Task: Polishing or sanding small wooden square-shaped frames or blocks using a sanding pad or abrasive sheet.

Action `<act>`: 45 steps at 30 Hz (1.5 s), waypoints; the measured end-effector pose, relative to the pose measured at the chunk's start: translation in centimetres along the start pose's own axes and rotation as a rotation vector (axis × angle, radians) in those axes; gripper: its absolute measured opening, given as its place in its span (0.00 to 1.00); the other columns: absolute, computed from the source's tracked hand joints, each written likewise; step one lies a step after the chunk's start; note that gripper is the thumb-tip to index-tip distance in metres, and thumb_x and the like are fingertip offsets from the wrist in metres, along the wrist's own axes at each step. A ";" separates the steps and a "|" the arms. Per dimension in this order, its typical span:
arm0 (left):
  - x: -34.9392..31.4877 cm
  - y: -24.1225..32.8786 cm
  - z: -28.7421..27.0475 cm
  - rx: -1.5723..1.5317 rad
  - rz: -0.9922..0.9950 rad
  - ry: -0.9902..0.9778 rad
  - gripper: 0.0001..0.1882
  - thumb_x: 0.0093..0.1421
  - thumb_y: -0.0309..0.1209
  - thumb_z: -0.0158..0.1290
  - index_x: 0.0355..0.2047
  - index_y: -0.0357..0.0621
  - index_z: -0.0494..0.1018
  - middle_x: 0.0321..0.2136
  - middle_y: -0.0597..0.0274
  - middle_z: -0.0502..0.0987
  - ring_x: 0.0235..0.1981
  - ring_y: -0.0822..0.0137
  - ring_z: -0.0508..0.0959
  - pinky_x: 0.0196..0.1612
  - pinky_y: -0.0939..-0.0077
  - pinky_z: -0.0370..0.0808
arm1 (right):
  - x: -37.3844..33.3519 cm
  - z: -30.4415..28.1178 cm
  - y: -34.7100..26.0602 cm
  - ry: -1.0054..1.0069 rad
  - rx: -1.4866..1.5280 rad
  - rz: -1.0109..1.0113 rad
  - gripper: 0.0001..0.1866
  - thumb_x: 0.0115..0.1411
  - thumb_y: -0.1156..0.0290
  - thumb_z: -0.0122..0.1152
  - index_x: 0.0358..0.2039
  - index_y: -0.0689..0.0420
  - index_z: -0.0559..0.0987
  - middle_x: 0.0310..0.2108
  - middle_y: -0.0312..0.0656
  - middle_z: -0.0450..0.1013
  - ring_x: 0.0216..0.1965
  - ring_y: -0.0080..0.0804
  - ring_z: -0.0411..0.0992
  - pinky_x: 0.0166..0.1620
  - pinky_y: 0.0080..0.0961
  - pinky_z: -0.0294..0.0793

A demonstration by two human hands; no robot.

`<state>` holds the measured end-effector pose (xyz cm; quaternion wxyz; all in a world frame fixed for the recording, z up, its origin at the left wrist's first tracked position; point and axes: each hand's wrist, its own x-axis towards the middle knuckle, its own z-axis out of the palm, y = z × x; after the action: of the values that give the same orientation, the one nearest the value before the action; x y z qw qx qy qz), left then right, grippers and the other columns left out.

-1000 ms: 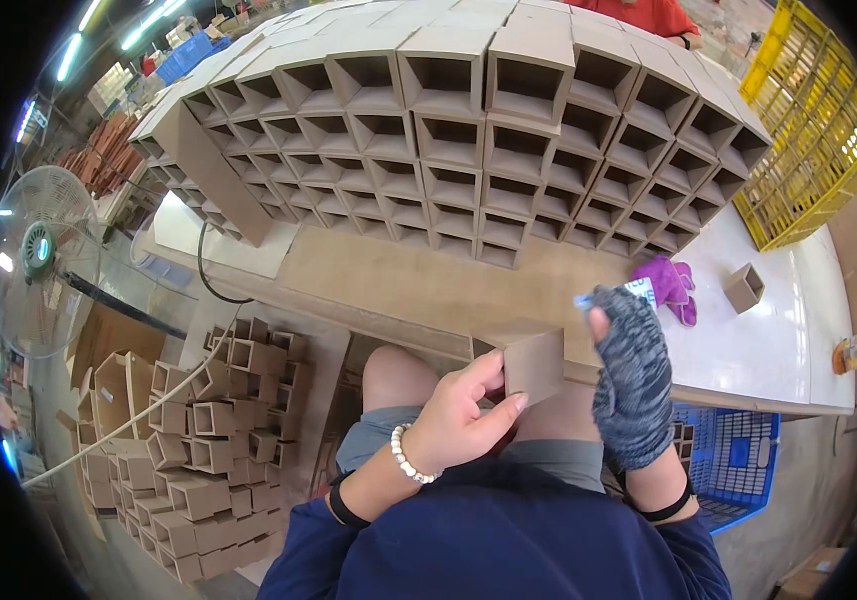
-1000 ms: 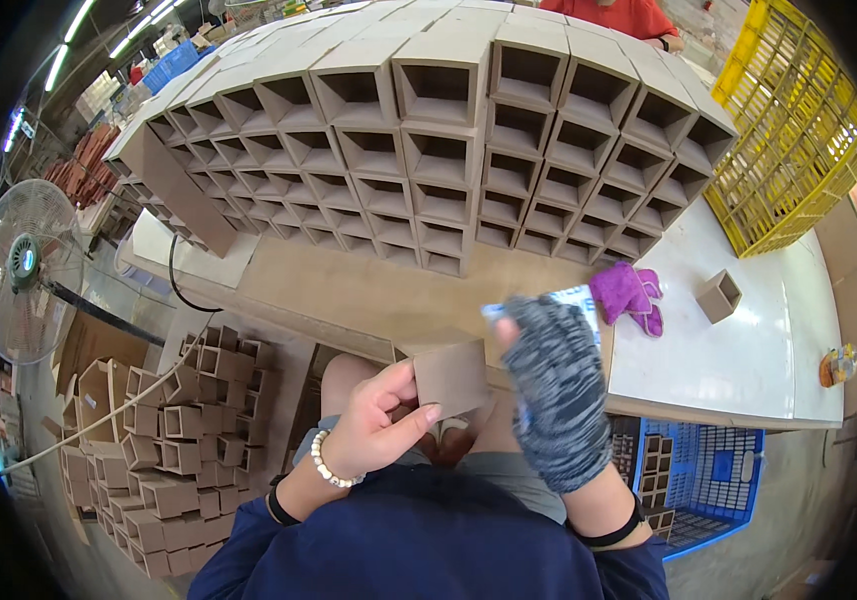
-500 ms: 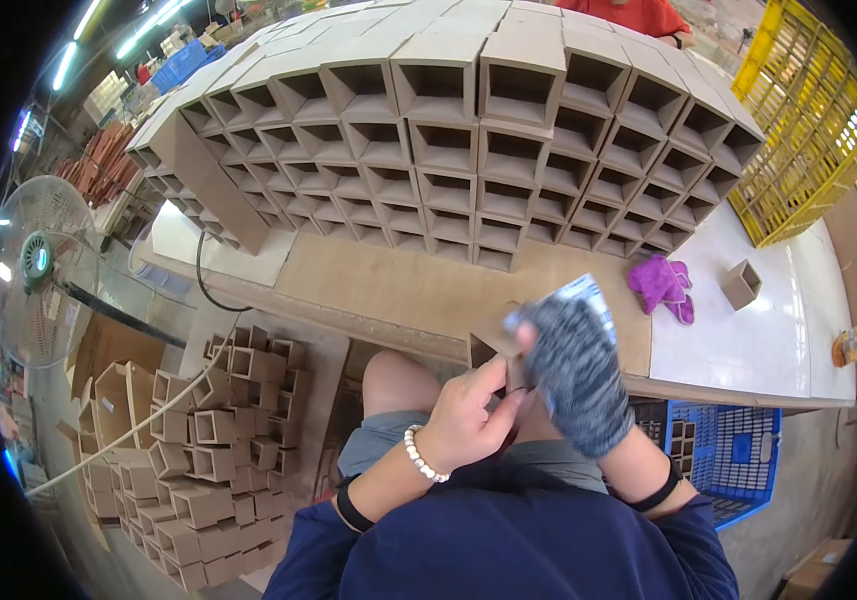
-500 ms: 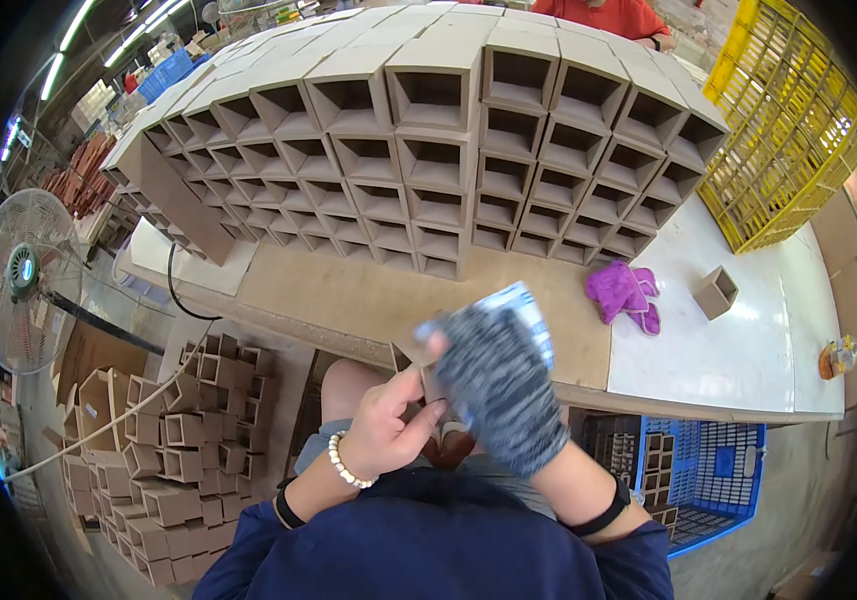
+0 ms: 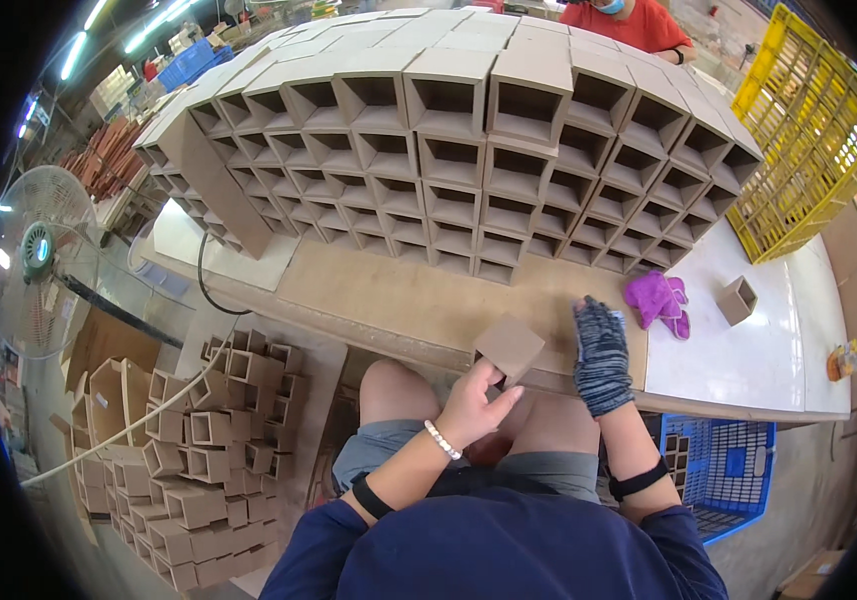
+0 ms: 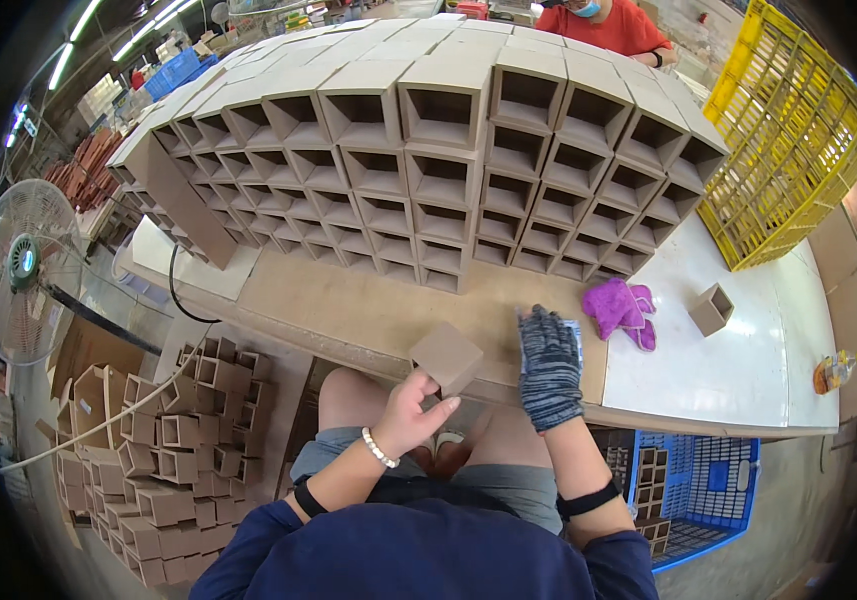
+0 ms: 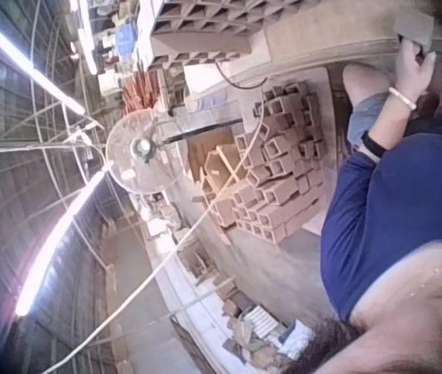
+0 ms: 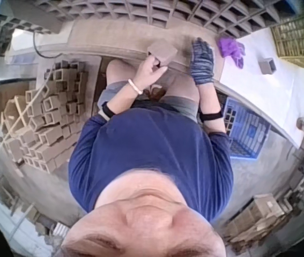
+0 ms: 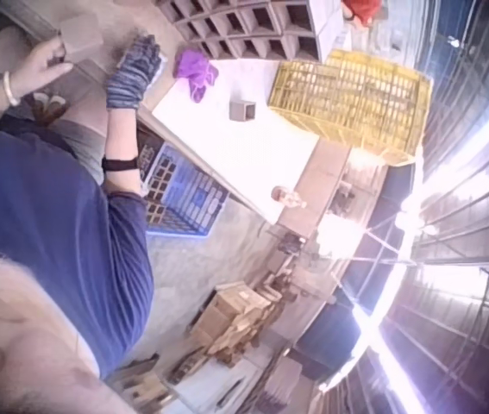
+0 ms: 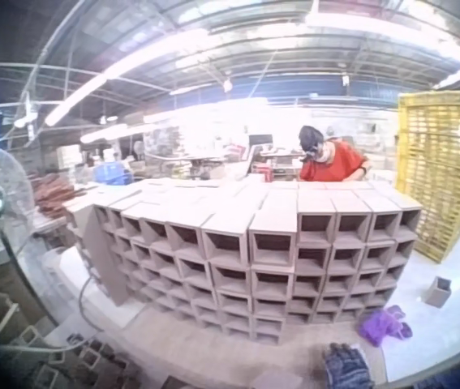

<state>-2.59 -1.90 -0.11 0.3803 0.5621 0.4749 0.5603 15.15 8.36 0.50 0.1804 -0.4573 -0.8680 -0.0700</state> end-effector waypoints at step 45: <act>0.1 0.0 1.3 0.464 0.243 0.051 0.07 0.47 0.23 0.50 0.27 0.38 0.64 0.19 0.50 0.69 0.22 0.49 0.71 0.24 0.60 0.67 | 0.2 -4.6 -6.8 -0.062 0.210 -0.271 0.21 0.51 0.70 0.46 0.47 0.63 0.68 0.48 0.51 0.65 0.52 0.43 0.62 0.56 0.40 0.55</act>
<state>-1.29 -1.69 -0.25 0.1591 0.6729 0.5291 0.4920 10.59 3.32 5.16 0.1894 -0.3166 -0.9294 0.0116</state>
